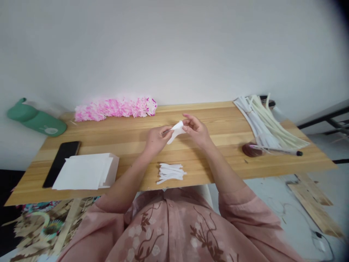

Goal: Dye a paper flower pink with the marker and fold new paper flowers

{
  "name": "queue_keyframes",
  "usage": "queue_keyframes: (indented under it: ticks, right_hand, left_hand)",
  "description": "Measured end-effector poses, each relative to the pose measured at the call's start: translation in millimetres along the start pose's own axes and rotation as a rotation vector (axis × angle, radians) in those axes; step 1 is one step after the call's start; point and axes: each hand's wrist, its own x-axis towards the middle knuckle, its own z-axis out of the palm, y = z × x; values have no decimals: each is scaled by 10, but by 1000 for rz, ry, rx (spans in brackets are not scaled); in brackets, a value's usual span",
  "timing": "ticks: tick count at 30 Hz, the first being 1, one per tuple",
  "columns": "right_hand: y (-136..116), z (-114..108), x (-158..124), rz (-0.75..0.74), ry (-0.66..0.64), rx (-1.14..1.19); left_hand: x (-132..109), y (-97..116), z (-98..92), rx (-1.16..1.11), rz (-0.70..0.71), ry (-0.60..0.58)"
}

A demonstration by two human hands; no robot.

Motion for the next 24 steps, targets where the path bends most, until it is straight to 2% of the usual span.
queue_keyframes:
  ticks: [3,7,14,24]
  right_hand:
    - [-18,25,11,58,-49,109]
    - [-22,83,-11,105,-88,111]
    - [22,123,-34,89,60,5]
    - [-28,134,-52,87,49,53]
  left_hand:
    - [11,18,11,-194,-97,68]
    - [37,7,25,-321,-161,106]
    - [20,-39,91,-328,-157,47]
    - [39,-50,136,-473,-185,-12]
